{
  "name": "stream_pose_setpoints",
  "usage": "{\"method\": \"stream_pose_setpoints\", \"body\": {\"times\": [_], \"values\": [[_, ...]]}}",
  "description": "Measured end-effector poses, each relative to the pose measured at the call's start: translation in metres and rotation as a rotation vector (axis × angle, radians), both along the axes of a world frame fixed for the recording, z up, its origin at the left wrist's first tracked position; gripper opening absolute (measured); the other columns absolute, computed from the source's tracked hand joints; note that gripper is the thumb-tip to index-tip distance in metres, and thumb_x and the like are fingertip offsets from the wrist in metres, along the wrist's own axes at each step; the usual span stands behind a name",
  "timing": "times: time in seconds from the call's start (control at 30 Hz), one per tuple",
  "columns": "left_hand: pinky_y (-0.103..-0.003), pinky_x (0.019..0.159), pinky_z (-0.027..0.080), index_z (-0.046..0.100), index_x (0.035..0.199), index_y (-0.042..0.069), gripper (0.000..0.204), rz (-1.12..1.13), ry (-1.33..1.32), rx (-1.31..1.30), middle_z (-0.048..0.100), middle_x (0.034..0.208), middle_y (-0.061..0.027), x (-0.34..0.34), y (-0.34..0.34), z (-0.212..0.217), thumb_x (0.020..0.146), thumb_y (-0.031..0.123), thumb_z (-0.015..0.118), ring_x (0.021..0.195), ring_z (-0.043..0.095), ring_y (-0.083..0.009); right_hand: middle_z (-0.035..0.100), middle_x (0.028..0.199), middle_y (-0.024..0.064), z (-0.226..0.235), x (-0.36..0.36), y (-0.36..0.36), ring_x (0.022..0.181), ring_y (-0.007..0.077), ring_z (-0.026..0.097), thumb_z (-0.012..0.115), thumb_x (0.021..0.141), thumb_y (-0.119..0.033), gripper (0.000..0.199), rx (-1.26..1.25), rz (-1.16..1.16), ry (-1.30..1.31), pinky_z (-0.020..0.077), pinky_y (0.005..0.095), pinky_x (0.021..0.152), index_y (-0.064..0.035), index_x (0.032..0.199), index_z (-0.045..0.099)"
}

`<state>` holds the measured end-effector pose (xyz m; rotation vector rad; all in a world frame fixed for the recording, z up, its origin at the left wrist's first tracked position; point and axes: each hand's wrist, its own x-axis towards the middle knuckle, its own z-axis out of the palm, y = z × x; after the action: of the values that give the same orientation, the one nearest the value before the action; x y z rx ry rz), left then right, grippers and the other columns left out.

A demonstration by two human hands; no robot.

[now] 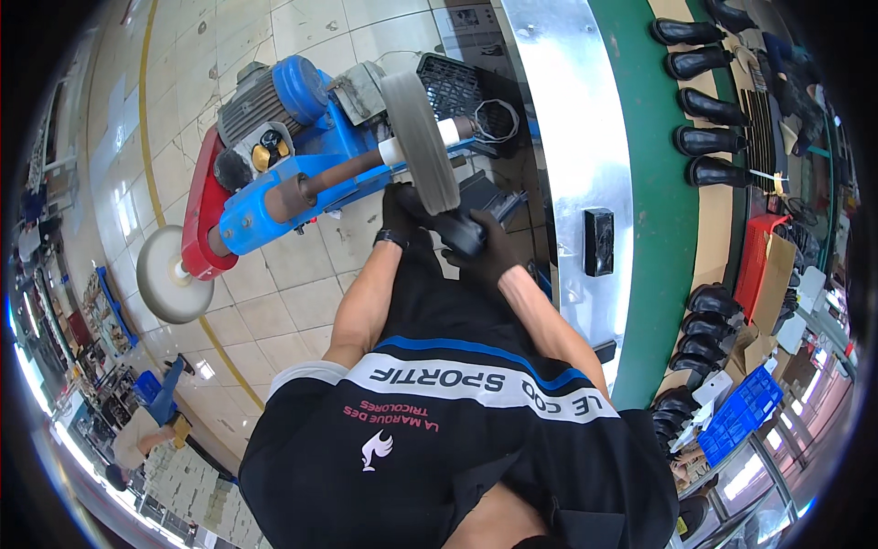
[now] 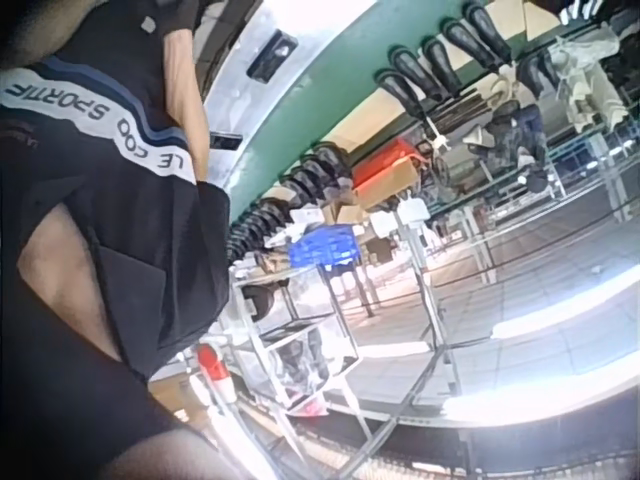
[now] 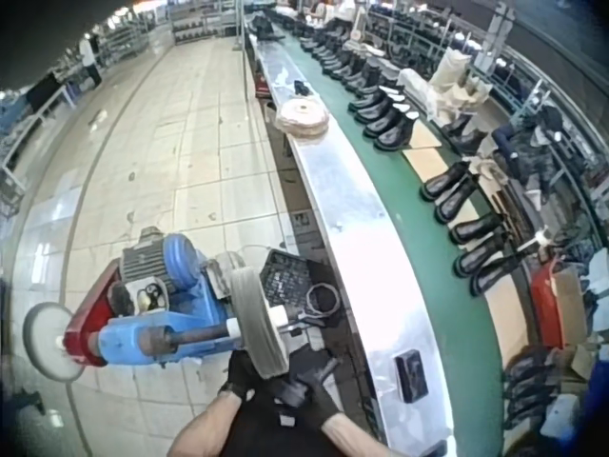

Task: The person uses a rotating buffing machine to polish the soles and sides of black leather shoes. They pick up shoes one by one from a green conveyor belt, press them against the spinning buffing wheel, and then place them back on the belt. The process is repeated for multiple shoes throughout the clip.

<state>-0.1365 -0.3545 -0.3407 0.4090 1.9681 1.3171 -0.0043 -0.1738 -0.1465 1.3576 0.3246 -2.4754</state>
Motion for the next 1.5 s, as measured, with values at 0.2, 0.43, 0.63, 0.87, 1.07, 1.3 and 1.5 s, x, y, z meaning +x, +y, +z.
{"method": "stream_pose_setpoints", "body": {"times": [0.2,0.43,0.63,0.87,1.07,1.3,1.5], "values": [[-0.035,0.072,0.051,0.063,0.093,0.006,0.026,0.801,0.24,-0.111,0.067,0.082,-0.0098,-0.001,-0.033,0.084,0.098,0.025,0.047,0.074,0.064,-0.0234,0.066,0.115,0.009,-0.025,-0.019,0.009,0.103,0.0303,0.064,0.053,0.09,-0.049,0.046,-0.087,0.121,-0.077,0.048,0.0646,0.087,-0.0161,0.121,0.059],[-0.039,0.056,0.047,0.071,0.087,0.006,0.017,0.436,0.863,-0.481,0.069,0.08,-0.0133,-0.027,0.002,0.217,0.089,0.015,0.056,0.066,0.064,-0.0286,0.066,0.113,0.0054,-0.042,-0.007,0.006,0.105,0.0276,0.062,0.052,0.092,-0.05,0.045,-0.026,0.187,-0.071,0.046,0.0655,0.084,-0.0178,0.122,0.059],[-0.039,0.056,0.048,0.069,0.075,0.003,0.02,0.495,0.778,-0.266,0.066,0.069,-0.0154,-0.006,0.02,0.209,0.085,0.018,0.06,0.057,0.063,-0.0287,0.063,0.12,0.0058,-0.043,0.041,-0.012,0.108,0.0274,0.058,0.054,0.09,-0.054,0.049,-0.011,0.089,-0.124,0.0454,0.0604,0.084,-0.0195,0.125,0.057],[-0.037,0.056,0.051,0.067,0.071,0.003,0.008,0.427,0.894,-0.106,0.065,0.068,-0.0127,-0.001,0.067,0.267,0.077,0.009,0.068,0.061,0.064,-0.029,0.06,0.125,0.0077,-0.075,0.068,-0.022,0.113,0.0287,0.057,0.056,0.092,-0.048,0.051,0.15,0.054,-0.014,0.0453,0.0588,0.089,-0.0145,0.13,0.053],[-0.035,0.055,0.052,0.067,0.072,0.005,0.003,0.259,0.985,-0.01,0.065,0.071,-0.0088,0.001,0.081,0.284,0.073,0.007,0.069,0.06,0.064,-0.0257,0.058,0.13,0.0092,0.004,0.036,-0.021,0.111,0.0266,0.059,0.058,0.096,-0.037,0.056,0.122,0.149,-0.01,0.05,0.0457,0.095,-0.0111,0.141,0.039],[-0.035,0.053,0.053,0.066,0.069,0.006,0.004,-0.111,1.212,0.173,0.063,0.068,-0.007,-0.021,0.125,0.319,0.069,0.005,0.07,0.059,0.063,-0.0227,0.058,0.126,0.0071,-0.065,0.029,-0.023,0.107,0.0206,0.059,0.073,0.083,-0.02,0.074,0.467,0.158,0.466,0.0532,0.0349,0.088,-0.012,0.143,0.031],[-0.035,0.05,0.049,0.064,0.066,0.011,0.014,-0.562,1.229,0.354,0.057,0.067,-0.0048,-0.041,0.162,0.354,0.064,0.018,0.076,0.063,0.061,-0.0209,0.058,0.123,0.0069,0.021,-0.023,0.015,0.104,0.0194,0.06,0.075,0.08,-0.024,0.066,0.917,0.348,0.694,0.0545,0.0341,0.084,-0.0096,0.134,0.04]]}}
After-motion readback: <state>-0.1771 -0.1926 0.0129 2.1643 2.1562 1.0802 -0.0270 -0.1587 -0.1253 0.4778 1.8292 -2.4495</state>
